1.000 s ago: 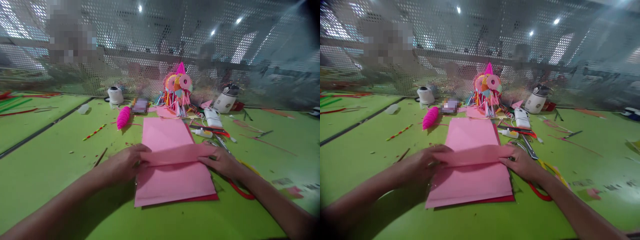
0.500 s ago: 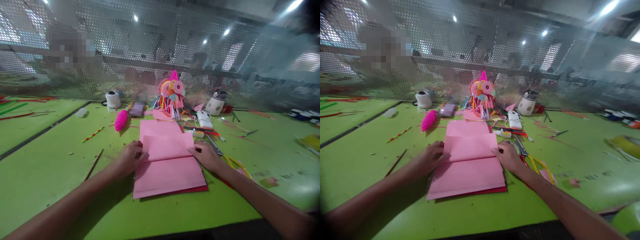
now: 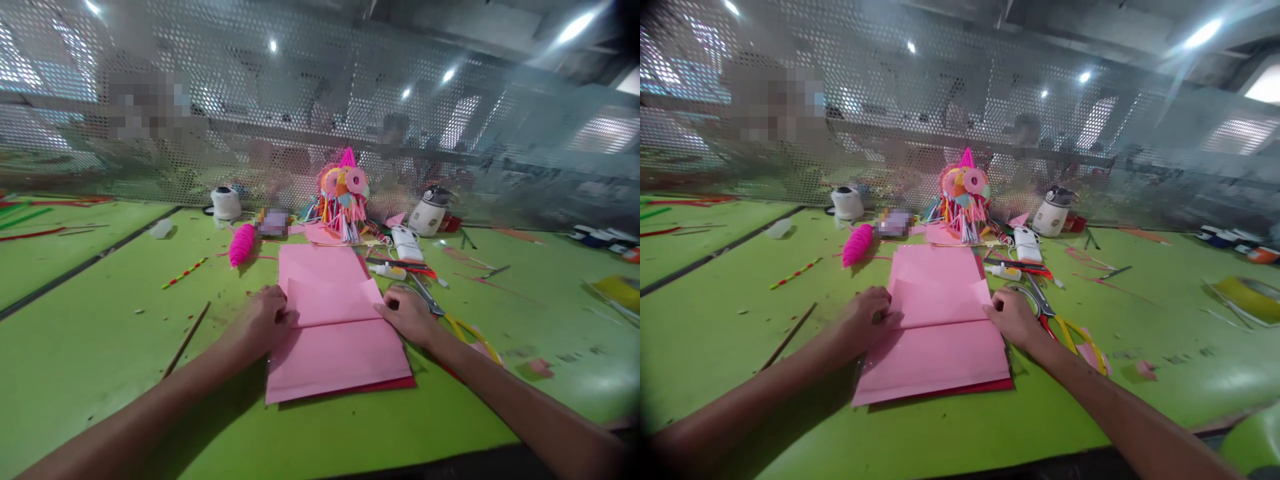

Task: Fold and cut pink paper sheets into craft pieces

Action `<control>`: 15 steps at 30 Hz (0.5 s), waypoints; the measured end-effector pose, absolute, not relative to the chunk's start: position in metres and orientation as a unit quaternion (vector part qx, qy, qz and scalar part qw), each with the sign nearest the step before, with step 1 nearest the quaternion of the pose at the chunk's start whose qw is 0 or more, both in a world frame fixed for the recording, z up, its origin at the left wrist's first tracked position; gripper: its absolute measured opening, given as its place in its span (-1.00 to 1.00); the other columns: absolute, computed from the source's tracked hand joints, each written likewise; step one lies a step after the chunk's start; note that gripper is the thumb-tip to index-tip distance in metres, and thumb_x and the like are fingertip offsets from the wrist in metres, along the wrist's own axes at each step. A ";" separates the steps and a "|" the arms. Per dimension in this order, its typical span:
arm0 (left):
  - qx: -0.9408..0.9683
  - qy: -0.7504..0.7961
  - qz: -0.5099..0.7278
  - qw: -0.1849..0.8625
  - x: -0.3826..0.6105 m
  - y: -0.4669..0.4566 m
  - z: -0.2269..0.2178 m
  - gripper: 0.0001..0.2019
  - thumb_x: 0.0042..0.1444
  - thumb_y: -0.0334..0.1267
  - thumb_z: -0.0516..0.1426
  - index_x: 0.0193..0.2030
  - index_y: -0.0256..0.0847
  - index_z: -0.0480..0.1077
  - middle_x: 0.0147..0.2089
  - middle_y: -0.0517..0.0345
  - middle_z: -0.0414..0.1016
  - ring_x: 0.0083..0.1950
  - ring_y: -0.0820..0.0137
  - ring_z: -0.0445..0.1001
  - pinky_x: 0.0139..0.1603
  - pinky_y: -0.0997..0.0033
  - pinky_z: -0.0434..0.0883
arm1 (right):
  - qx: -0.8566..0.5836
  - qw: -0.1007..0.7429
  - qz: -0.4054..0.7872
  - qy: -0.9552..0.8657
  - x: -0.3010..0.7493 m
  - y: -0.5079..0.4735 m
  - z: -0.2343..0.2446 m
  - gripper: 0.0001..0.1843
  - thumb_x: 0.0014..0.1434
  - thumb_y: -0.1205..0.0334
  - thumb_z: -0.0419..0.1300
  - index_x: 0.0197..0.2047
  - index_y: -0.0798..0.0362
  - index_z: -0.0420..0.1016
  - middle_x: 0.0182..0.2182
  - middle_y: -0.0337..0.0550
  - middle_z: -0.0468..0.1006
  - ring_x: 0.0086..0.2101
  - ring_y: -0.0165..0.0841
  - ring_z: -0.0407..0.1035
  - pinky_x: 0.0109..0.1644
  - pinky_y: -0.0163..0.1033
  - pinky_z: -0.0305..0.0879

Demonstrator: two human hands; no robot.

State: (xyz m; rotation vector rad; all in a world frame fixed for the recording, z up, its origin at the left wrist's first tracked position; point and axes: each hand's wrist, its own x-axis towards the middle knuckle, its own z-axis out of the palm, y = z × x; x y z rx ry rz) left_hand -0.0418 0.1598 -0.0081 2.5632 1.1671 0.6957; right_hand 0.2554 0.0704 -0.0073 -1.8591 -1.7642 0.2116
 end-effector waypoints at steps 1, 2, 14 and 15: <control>0.876 0.405 0.234 0.116 -0.042 0.158 -0.007 -0.68 0.06 -0.22 0.09 -0.65 -0.18 0.11 -0.44 0.16 0.31 -0.40 0.40 0.24 -0.35 0.36 0.22 | -0.694 0.282 0.081 -0.658 0.255 0.070 -0.007 -0.74 0.06 0.16 0.15 -0.60 0.04 0.26 -0.55 -0.24 0.36 -0.49 -0.38 0.24 -0.38 -0.28 0.13; 0.877 0.408 0.229 0.111 -0.042 0.157 -0.005 -0.68 0.06 -0.23 0.08 -0.64 -0.18 0.11 -0.44 0.15 0.32 -0.39 0.39 0.25 -0.34 0.35 0.23 | -0.694 0.282 0.083 -0.658 0.255 0.071 -0.007 -0.74 0.06 0.17 0.15 -0.59 0.04 0.26 -0.55 -0.24 0.36 -0.49 -0.38 0.24 -0.38 -0.28 0.14; 0.892 0.402 0.188 0.087 -0.038 0.149 0.011 -0.69 0.08 -0.26 0.05 -0.66 -0.17 0.12 -0.46 0.09 0.31 -0.34 0.32 0.27 -0.33 0.31 0.24 | -0.599 0.284 -0.065 -0.746 0.245 0.059 -0.001 -0.51 0.15 0.44 0.08 0.16 0.04 0.32 0.08 0.08 0.33 0.10 -0.12 0.20 0.15 0.06 0.20; 0.893 0.402 0.183 0.086 -0.038 0.149 0.010 -0.69 0.08 -0.26 0.04 -0.66 -0.17 0.13 -0.45 0.08 0.31 -0.34 0.32 0.26 -0.33 0.30 0.23 | -0.568 0.256 -0.079 -0.778 0.244 0.058 0.002 -0.50 0.17 0.48 0.04 0.16 0.01 0.33 0.15 0.07 0.29 0.17 -0.11 0.12 0.20 0.10 0.13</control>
